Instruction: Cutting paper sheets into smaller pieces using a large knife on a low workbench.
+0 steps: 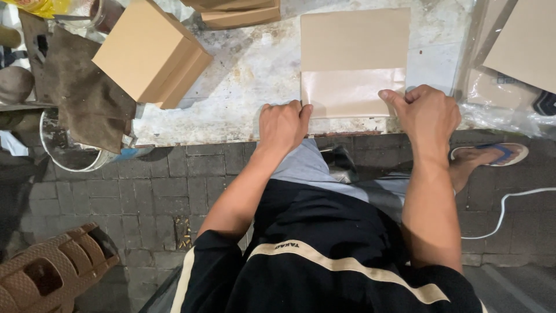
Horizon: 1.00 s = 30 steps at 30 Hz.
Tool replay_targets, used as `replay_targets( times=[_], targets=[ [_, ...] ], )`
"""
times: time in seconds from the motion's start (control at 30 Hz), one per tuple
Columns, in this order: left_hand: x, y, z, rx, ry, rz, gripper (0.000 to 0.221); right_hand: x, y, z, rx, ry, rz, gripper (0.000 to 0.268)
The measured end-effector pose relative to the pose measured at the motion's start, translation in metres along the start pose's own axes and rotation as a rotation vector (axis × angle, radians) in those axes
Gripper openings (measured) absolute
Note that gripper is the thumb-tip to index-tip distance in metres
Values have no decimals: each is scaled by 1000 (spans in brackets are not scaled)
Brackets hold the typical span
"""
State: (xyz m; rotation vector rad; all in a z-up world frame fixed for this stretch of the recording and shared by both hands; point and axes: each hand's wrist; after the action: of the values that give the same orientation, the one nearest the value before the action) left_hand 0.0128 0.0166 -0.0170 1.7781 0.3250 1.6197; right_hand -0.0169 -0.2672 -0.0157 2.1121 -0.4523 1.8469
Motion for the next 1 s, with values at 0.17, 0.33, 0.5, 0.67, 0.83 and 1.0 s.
replay_targets(
  times=[0.17,0.33,0.5,0.67,0.83,1.0],
  targets=[
    [-5,-8,5,9,-23,68,49,9,-3,2,-24,-73,-2,64],
    [5,4,11,95,-61,35,38,10,-3,6,-2,-74,-47,69],
    [16,24,19,-467,-45,123,43,22,-9,6,7,-179,-117,72],
    [13,12,34,-415,-82,188,44,21,-6,8,22,-190,-118,74],
    [11,12,33,-411,-30,186,40,3,10,-1,32,-16,62,67],
    [7,25,20,-356,75,169,42,18,11,-31,123,92,518,46]
  ],
)
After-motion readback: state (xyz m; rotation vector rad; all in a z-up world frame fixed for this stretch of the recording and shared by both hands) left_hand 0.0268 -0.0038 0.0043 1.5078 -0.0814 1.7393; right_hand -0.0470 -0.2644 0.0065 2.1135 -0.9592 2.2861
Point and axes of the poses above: each hand's wrist, its own z-axis towards the middle knuckle, its own x-axis out of the back of the hand, y = z × x, and after that the axes turned 14 degrees about -z, right-handed
